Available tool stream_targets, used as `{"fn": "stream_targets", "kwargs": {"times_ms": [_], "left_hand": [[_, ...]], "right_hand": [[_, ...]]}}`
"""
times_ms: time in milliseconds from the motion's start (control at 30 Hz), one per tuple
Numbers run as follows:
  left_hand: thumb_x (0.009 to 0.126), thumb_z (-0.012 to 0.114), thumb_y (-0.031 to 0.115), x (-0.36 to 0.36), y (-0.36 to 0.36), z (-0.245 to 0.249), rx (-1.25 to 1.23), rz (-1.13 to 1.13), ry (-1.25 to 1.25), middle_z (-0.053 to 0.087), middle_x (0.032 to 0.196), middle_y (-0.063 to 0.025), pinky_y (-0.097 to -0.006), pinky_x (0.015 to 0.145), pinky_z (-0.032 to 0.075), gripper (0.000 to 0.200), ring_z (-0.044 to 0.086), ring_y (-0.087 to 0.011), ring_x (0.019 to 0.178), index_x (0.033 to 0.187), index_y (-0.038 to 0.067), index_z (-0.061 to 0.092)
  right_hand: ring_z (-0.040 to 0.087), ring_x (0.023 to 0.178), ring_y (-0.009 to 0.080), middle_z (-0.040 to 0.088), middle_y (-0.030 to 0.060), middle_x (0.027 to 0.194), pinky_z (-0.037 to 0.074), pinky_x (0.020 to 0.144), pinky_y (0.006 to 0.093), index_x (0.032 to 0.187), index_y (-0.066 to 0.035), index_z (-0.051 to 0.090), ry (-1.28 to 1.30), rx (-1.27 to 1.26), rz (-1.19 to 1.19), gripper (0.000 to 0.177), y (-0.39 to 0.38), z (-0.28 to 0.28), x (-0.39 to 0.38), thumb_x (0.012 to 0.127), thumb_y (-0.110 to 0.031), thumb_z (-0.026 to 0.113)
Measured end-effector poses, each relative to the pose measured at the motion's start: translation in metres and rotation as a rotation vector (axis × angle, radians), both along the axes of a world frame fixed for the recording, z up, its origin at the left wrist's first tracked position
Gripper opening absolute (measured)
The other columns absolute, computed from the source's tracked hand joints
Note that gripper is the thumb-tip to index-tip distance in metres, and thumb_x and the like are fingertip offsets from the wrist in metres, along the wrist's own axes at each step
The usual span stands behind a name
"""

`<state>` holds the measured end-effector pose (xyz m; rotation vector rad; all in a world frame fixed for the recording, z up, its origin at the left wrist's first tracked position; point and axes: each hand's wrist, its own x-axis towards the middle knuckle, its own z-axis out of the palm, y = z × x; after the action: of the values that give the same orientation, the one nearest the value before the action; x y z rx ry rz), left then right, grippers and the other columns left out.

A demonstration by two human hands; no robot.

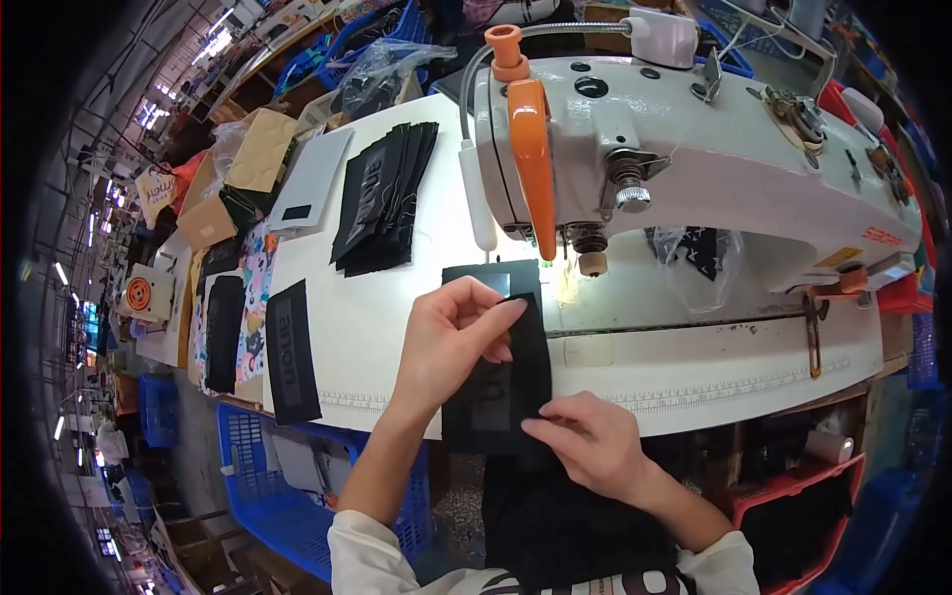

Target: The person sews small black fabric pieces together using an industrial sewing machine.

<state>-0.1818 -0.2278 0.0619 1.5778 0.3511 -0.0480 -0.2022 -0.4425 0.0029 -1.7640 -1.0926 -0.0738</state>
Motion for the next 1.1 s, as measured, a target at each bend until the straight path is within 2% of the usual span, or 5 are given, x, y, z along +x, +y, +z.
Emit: {"fn": "stream_targets", "kwargs": {"times_ms": [367, 600, 767, 867, 1100], "left_hand": [[0.094, 0.071, 0.016, 0.036, 0.019, -0.015, 0.127, -0.095, 0.120, 0.067, 0.072, -0.0034, -0.0216, 0.056, 0.053, 0.018, 0.064, -0.0085, 0.058, 0.094, -0.002, 0.067], [0.087, 0.075, 0.012, 0.053, 0.032, -0.041, 0.659, -0.261, -0.174, 0.065, 0.068, -0.0071, -0.0279, 0.057, 0.049, 0.018, 0.061, -0.0120, 0.058, 0.087, -0.006, 0.068], [0.088, 0.074, 0.013, 0.042, 0.026, -0.042, 0.661, -0.228, -0.187, 0.056, 0.067, 0.0030, -0.0255, 0.055, 0.038, 0.018, 0.047, -0.0057, 0.061, 0.082, -0.001, 0.064], [0.083, 0.077, 0.012, 0.051, 0.025, -0.038, 0.668, -0.158, -0.143, 0.063, 0.065, -0.0070, -0.0287, 0.056, 0.047, 0.020, 0.058, -0.0123, 0.056, 0.082, -0.006, 0.067], [0.082, 0.076, 0.012, 0.054, 0.019, -0.027, 0.637, -0.133, -0.043, 0.063, 0.066, -0.0071, -0.0304, 0.058, 0.049, 0.020, 0.060, -0.0145, 0.060, 0.080, -0.005, 0.066]], "right_hand": [[0.064, 0.102, 0.0303, 0.062, 0.0132, 0.118, 0.054, 0.083, 0.0387, 0.110, -0.003, 0.070, -0.092, -0.121, -0.021, 0.040, 0.011, 0.002, 0.014, 0.071, 0.005, 0.068], [0.064, 0.105, 0.0300, 0.067, 0.0120, 0.112, 0.052, 0.087, 0.0401, 0.103, -0.001, 0.070, -0.161, -0.221, -0.051, 0.031, 0.013, 0.004, 0.014, 0.071, 0.000, 0.070], [0.065, 0.106, 0.0291, 0.070, 0.0104, 0.107, 0.052, 0.087, 0.0396, 0.101, -0.001, 0.071, -0.074, -0.140, -0.059, 0.029, 0.006, 0.002, 0.009, 0.072, 0.000, 0.069], [0.066, 0.108, 0.0279, 0.071, 0.0096, 0.107, 0.051, 0.088, 0.0392, 0.101, 0.000, 0.071, -0.154, -0.134, -0.098, 0.029, 0.010, 0.007, 0.016, 0.072, 0.000, 0.069], [0.064, 0.116, 0.0271, 0.069, 0.0109, 0.114, 0.049, 0.093, 0.0402, 0.105, 0.001, 0.071, -0.122, -0.186, -0.070, 0.033, 0.008, -0.001, 0.013, 0.072, 0.004, 0.067]]}}
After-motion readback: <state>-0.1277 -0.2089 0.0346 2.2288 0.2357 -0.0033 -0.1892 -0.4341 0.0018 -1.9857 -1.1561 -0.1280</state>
